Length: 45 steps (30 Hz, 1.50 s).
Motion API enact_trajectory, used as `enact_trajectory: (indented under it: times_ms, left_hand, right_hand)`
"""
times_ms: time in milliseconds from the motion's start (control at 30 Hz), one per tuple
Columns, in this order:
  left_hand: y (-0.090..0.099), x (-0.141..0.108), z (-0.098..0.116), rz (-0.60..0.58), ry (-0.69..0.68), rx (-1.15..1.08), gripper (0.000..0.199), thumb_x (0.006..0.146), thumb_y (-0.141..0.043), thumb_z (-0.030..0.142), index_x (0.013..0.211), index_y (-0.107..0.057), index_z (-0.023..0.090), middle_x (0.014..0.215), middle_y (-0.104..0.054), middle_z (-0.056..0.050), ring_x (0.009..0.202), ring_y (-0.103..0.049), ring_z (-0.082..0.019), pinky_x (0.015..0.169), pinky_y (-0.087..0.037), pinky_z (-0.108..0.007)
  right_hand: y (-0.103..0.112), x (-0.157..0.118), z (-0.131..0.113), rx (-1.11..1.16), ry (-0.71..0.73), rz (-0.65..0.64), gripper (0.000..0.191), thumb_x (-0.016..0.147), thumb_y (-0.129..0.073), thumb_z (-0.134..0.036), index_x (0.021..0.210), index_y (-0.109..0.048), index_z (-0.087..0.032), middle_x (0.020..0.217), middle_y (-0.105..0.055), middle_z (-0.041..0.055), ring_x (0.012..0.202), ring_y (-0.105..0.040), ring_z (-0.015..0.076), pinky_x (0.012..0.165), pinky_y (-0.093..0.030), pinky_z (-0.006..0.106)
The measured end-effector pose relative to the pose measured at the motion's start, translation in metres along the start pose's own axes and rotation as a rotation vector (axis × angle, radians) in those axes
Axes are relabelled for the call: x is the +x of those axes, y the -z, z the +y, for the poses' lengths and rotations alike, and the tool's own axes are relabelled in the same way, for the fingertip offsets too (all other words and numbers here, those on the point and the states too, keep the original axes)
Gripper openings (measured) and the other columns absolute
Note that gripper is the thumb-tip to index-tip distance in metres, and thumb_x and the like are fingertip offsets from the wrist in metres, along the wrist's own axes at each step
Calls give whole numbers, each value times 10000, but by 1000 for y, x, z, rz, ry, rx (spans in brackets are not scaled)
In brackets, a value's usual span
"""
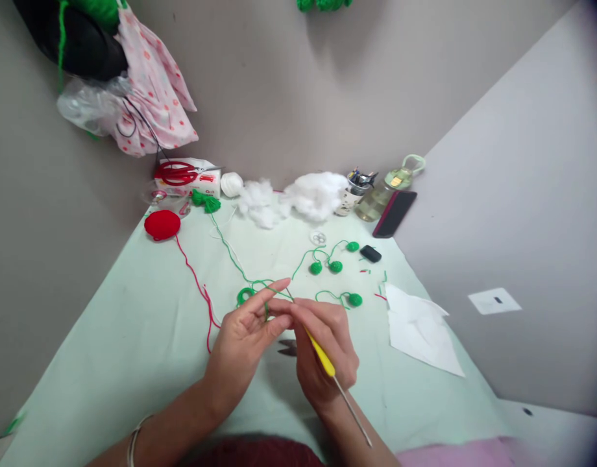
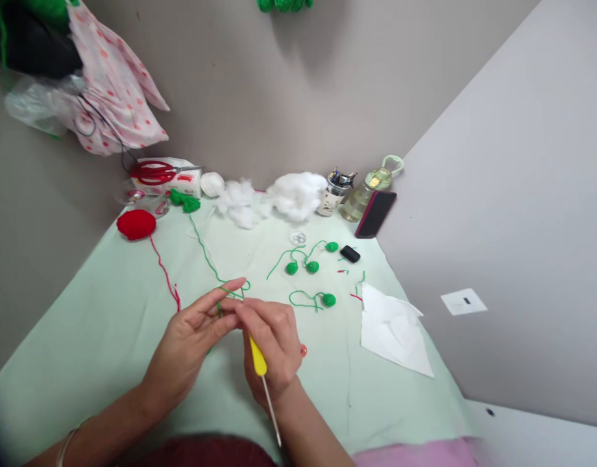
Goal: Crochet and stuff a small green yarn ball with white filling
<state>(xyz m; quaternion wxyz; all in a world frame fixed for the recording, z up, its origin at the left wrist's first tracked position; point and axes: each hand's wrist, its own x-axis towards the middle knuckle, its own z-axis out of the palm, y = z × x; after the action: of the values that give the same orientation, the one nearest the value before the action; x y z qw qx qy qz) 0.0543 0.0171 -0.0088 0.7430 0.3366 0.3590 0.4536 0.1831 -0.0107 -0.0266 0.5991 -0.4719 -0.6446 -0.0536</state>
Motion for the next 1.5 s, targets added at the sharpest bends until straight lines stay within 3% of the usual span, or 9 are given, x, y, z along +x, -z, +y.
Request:
enact_trajectory:
  times_ms: [200,300,400,700,833,1000,1300,1433,1500]
  left_hand:
    - [-4,0,1,24,28,-96,421,766,-902,242,1172,-792,248,768,-752,29,762,-703,-129,794,-569,-237]
    - [-6,0,-1,27,9,-104,391,767,-896,230,1144,-793,238,713,-723,41,717,-685,-119,769,-563,-237]
    - [-6,0,-1,26,-20,-94,394,795,-876,237,1176,-773,232,700,-696,51,709,-669,-112,759,-552,-233]
    - [-7,-1,2,46,-71,-33,498,867,-813,261,1334,-645,225,745,-644,64,696,-595,-94,741,-506,-239]
    - [-5,1,3,52,-37,-33,538,870,-809,264,1370,-618,207,747,-628,61,708,-586,-104,780,-492,-261]
    - [-2,6,7,42,35,-44,558,861,-813,260,1381,-618,201,746,-621,55,723,-588,-122,815,-469,-292]
    - [0,8,7,76,52,-47,555,815,-854,282,1329,-663,199,725,-624,53,693,-567,-121,802,-450,-284]
    - [1,11,10,53,85,-85,563,790,-873,276,1309,-674,190,736,-630,50,673,-559,-111,775,-462,-271]
    - [2,10,10,59,74,-68,557,800,-867,276,1315,-671,190,732,-626,52,682,-565,-112,782,-465,-268]
  right_hand:
    - [-2,-8,-4,124,-199,38,463,936,-679,-60,1231,-761,-407,1059,-735,58,917,-716,221,717,-609,375]
    - [-3,-8,-9,227,-307,68,451,939,-678,-63,1167,-788,-437,1033,-712,50,878,-696,209,620,-571,338]
    - [-3,-3,-13,304,-383,110,385,945,-675,-83,1091,-816,-410,995,-706,49,821,-680,197,551,-537,313]
    - [1,6,-8,371,-527,11,163,939,-716,-173,964,-818,-297,774,-668,21,761,-631,179,632,-536,307]
    - [1,4,-2,600,-712,-32,69,933,-744,-279,943,-812,-271,802,-668,12,674,-633,149,606,-526,297]
    - [3,8,5,841,-931,-86,183,896,-782,-411,921,-779,-230,680,-632,-18,590,-603,131,615,-501,293]
    - [6,13,7,832,-787,-101,170,949,-720,-357,843,-776,-236,800,-616,1,688,-603,131,688,-475,300]
    - [8,11,8,794,-834,-123,147,979,-681,-354,985,-787,-253,843,-627,7,697,-624,134,709,-497,314]
    - [9,11,8,703,-768,-149,170,1008,-637,-331,1058,-786,-267,854,-639,15,712,-635,143,718,-516,326]
